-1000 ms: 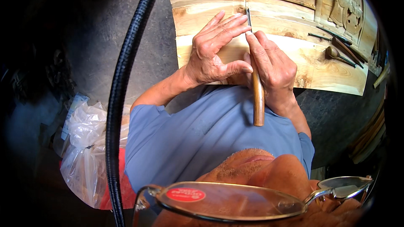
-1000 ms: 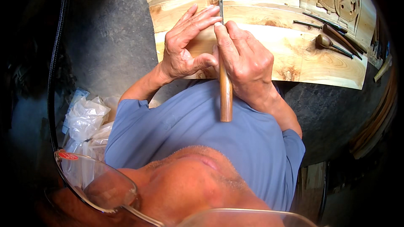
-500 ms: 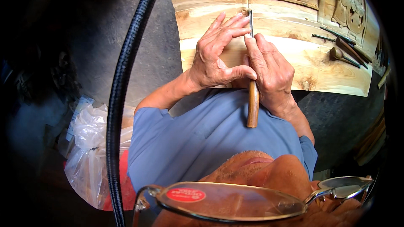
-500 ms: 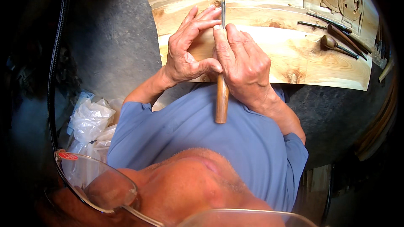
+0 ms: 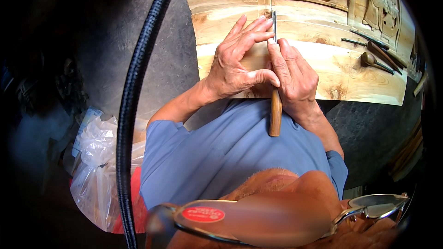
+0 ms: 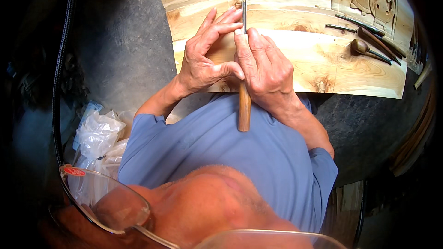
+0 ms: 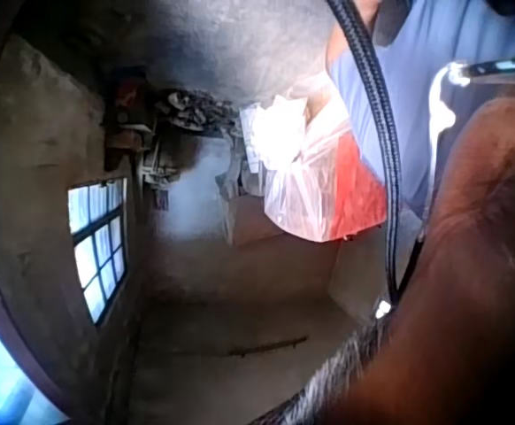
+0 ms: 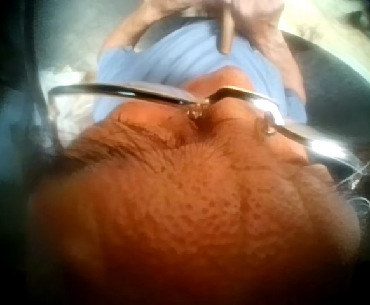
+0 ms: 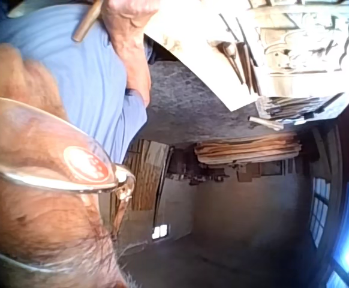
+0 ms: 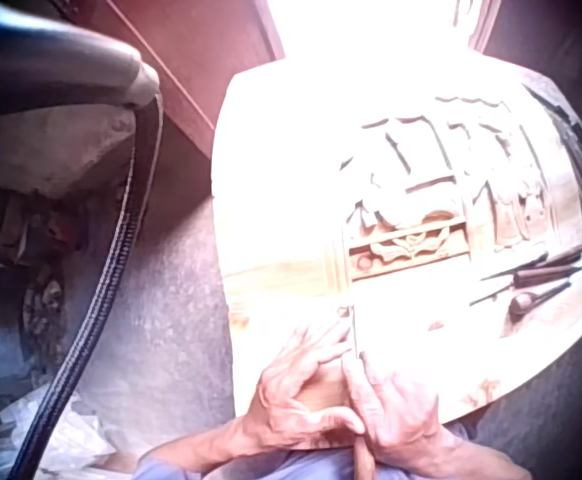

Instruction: The person carves decorative figures and scenery into a wooden panel. They use various chisels and a wooden mallet to chip away wood, working on specific details of the relief carving.

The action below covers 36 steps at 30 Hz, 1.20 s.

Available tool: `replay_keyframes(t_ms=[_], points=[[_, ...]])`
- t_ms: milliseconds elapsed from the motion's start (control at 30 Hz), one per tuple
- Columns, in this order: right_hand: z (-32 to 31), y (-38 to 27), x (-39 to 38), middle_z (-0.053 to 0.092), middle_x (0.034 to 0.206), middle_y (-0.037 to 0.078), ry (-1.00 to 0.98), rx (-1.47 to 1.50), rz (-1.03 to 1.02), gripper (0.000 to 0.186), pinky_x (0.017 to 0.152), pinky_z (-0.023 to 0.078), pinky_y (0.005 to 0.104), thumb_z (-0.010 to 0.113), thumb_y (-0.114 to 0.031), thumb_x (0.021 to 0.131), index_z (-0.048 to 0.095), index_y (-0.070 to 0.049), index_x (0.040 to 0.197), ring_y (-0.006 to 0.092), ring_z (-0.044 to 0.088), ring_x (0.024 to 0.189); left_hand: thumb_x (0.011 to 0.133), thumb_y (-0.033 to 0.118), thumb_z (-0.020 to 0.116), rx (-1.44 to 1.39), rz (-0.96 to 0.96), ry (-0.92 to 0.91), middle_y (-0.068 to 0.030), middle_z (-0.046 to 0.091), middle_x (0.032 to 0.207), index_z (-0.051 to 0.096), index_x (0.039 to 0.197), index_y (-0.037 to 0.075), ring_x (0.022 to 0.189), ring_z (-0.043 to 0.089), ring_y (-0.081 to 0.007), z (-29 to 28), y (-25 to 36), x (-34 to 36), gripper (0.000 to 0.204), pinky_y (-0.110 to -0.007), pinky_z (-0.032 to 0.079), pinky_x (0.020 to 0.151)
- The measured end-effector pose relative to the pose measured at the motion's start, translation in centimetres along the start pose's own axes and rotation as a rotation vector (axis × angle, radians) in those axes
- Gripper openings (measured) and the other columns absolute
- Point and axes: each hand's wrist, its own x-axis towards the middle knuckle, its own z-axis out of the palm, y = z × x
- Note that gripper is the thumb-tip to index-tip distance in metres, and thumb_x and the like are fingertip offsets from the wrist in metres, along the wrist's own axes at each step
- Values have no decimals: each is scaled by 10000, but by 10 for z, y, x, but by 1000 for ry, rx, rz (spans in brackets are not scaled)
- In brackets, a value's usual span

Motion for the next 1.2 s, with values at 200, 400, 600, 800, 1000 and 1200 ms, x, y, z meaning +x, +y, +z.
replay_keyframes(t_ms=[200, 400, 600, 800, 1000, 1200], points=[[3, 2, -2, 726, 1227, 312, -4, -36, -10, 573, 936, 654, 476, 780, -93, 785, 718, 86, 1326, 414, 769, 1059, 767, 576, 935, -45, -32, -32, -212, 640, 1565, 650, 1446, 9, 1567, 499, -371, 0, -2, -1, 929, -585, 190, 1360], [4, 4, 2, 729, 1220, 293, 3, -50, -6, 546, 925, 654, 464, 784, -89, 802, 724, 80, 1318, 406, 770, 1048, 766, 599, 928, -71, -40, 1, -203, 648, 1558, 649, 1462, 10, 1563, 506, -365, 3, -3, 0, 953, -587, 200, 1356], [-8, -1, 5, 730, 1204, 278, -13, -5, 13, 505, 857, 653, 427, 791, -36, 801, 732, 72, 1291, 379, 774, 1007, 747, 589, 953, -16, 7, 11, -207, 689, 1496, 700, 1378, 15, 1505, 571, -373, -1, -2, -1, 890, -603, 296, 1322], [-15, -4, 13, 726, 1185, 276, -30, 42, 39, 502, 799, 644, 410, 799, -8, 792, 728, 71, 1282, 362, 770, 943, 762, 624, 929, -60, 12, 18, -198, 694, 1493, 697, 1389, 25, 1506, 571, -373, -1, -4, -1, 898, -609, 281, 1325], [-7, 0, 8, 725, 1191, 288, -5, 10, 13, 526, 841, 651, 430, 789, -57, 806, 722, 73, 1311, 381, 770, 973, 809, 662, 865, -66, -26, -27, -212, 647, 1557, 645, 1453, 10, 1552, 520, -367, -1, -4, -1, 942, -580, 203, 1355], [-2, 0, 5, 723, 1209, 303, -13, -12, 4, 580, 914, 655, 456, 772, -131, 794, 720, 79, 1332, 407, 769, 1022, 855, 637, 843, -75, -35, -37, -219, 637, 1566, 656, 1442, 21, 1557, 515, -364, -1, -5, -2, 871, -578, 182, 1361]])
